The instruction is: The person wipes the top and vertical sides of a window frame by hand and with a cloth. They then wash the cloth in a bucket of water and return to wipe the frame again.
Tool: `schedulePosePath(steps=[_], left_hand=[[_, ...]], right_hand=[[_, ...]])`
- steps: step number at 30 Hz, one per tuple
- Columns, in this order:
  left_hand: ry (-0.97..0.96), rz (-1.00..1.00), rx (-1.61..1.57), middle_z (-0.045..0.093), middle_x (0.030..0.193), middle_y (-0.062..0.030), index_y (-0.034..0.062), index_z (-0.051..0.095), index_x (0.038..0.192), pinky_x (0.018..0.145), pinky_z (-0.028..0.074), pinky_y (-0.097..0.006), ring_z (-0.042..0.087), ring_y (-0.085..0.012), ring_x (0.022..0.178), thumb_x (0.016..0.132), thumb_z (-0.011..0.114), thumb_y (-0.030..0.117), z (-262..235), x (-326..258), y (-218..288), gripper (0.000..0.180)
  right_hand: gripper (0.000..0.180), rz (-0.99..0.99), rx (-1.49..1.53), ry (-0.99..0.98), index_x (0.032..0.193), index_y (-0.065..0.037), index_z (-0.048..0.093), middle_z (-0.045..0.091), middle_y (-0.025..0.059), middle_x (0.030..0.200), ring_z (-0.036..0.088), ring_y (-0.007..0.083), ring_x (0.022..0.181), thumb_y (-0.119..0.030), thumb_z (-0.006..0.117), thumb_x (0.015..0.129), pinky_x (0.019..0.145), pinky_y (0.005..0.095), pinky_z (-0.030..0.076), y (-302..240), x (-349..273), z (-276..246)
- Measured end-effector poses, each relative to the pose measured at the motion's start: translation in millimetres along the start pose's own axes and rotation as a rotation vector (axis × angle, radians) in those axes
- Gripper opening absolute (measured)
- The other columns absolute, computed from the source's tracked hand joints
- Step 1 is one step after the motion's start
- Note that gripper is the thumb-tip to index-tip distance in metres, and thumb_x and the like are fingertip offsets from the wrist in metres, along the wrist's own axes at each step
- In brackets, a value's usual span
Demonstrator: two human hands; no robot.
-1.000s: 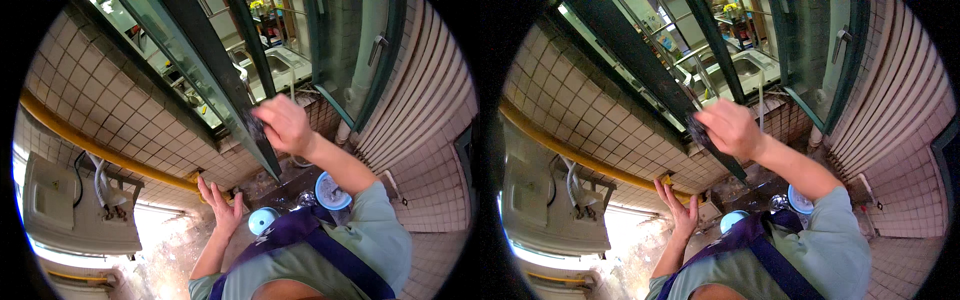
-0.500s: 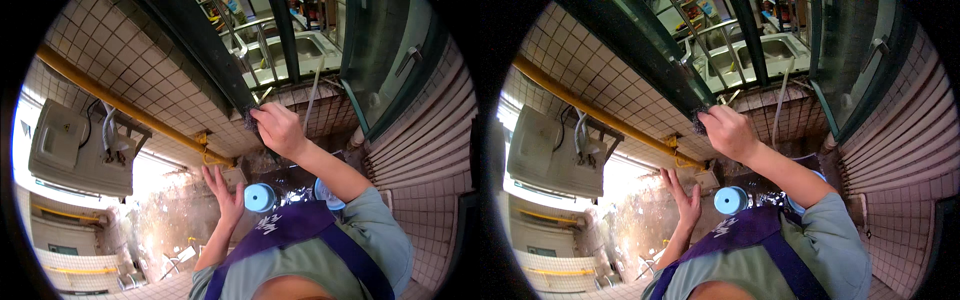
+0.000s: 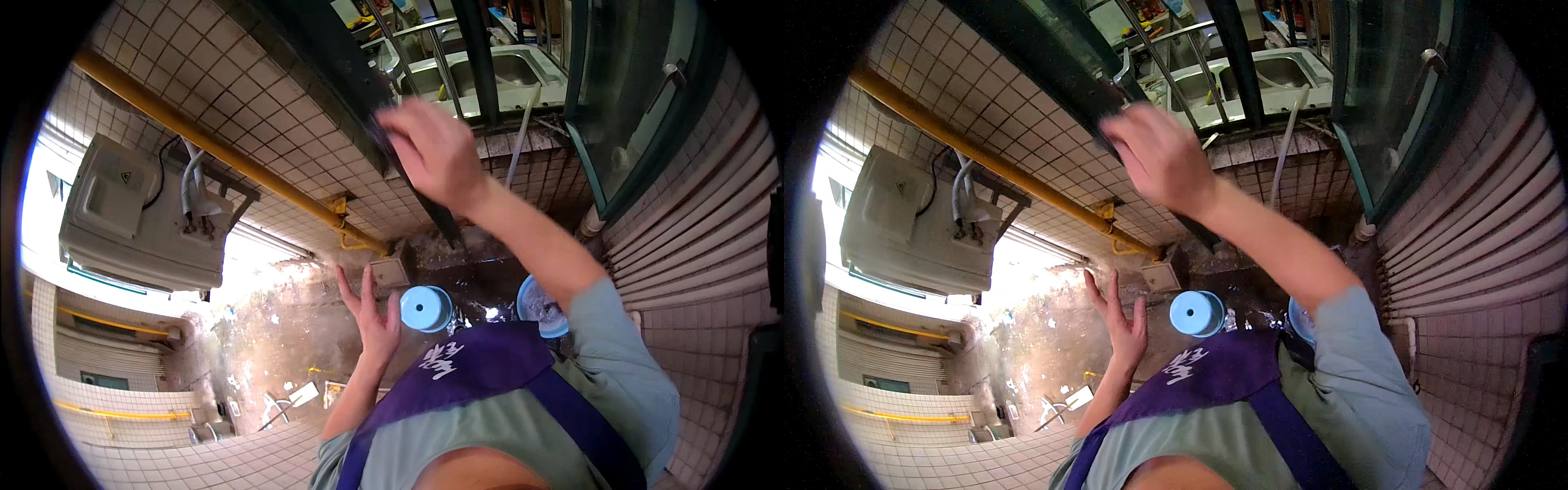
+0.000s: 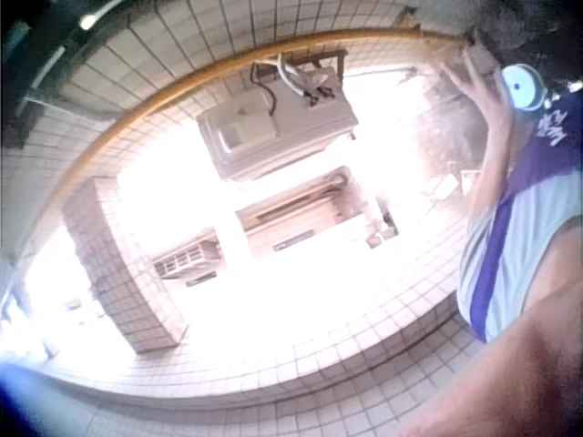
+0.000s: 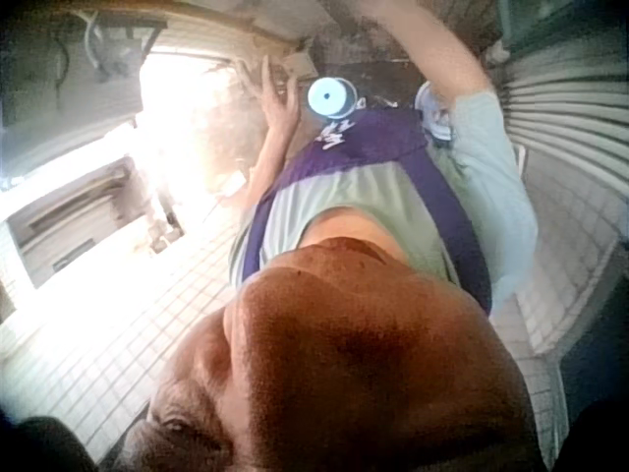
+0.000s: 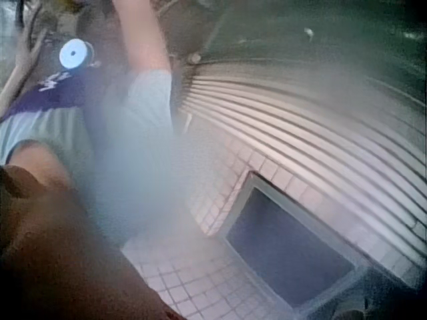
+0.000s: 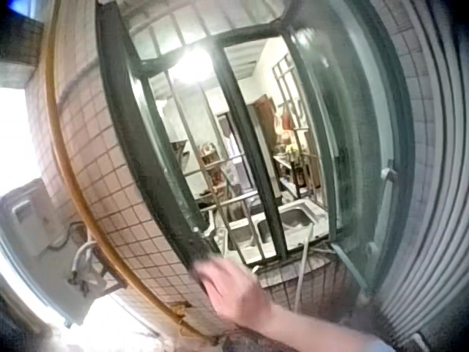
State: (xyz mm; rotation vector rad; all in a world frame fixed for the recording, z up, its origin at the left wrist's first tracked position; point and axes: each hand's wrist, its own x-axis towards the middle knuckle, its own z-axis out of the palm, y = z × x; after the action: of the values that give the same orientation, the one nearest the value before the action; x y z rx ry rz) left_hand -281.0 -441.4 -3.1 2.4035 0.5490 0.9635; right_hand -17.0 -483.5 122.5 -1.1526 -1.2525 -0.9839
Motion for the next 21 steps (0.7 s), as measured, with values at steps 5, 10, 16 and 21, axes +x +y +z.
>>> schedulePosePath(steps=[5, 10, 16, 21], left_hand=[[0.071, -0.013, 0.086, 0.004, 0.157, -0.0265, 0.0076, 0.041, 0.143, 0.116, 0.015, -0.048, 0.01, -0.0437, 0.145, 0.084, 0.066, 0.005, -9, -12, -17, 0.064], [0.041, -0.152, 0.054, 0.005, 0.157, -0.0265, 0.0074, 0.042, 0.142, 0.116, 0.015, -0.048, 0.011, -0.0438, 0.145, 0.086, 0.062, 0.004, -3, -29, -22, 0.06], [-0.012, -0.167, 0.055, 0.011, 0.157, -0.0252, 0.007, 0.044, 0.14, 0.116, 0.015, -0.048, 0.013, -0.0422, 0.145, 0.086, 0.062, 0.004, -7, -30, -32, 0.057], [-0.035, -0.083, 0.068, 0.014, 0.156, -0.0251, 0.0067, 0.045, 0.139, 0.116, 0.016, -0.048, 0.015, -0.0415, 0.145, 0.086, 0.062, 0.004, -7, -6, -26, 0.056]], right_hand=[[0.015, -0.209, 0.029, 0.29, 0.094, -0.007, 0.064, 0.065, 0.0122, 0.083, 0.063, 0.0297, 0.078, -0.011, 0.065, 0.08, 0.069, 0.0393, 0.051, 4, 148, 13], [0.023, -0.184, -0.192, 0.053, 0.096, -0.008, 0.062, 0.062, 0.009, 0.084, 0.063, 0.027, 0.076, -0.007, 0.071, 0.075, 0.065, 0.037, 0.051, 3, 79, 10], [0.021, 0.239, -0.078, -0.245, 0.094, -0.001, 0.062, 0.062, 0.0187, 0.094, 0.064, 0.0355, 0.085, 0.0, 0.07, 0.074, 0.075, 0.0408, 0.053, -5, -125, -10], [0.024, -0.041, -0.132, -0.022, 0.095, -0.001, 0.063, 0.063, 0.0147, 0.094, 0.064, 0.0294, 0.086, -0.003, 0.071, 0.072, 0.069, 0.0376, 0.055, 2, -42, 6]])
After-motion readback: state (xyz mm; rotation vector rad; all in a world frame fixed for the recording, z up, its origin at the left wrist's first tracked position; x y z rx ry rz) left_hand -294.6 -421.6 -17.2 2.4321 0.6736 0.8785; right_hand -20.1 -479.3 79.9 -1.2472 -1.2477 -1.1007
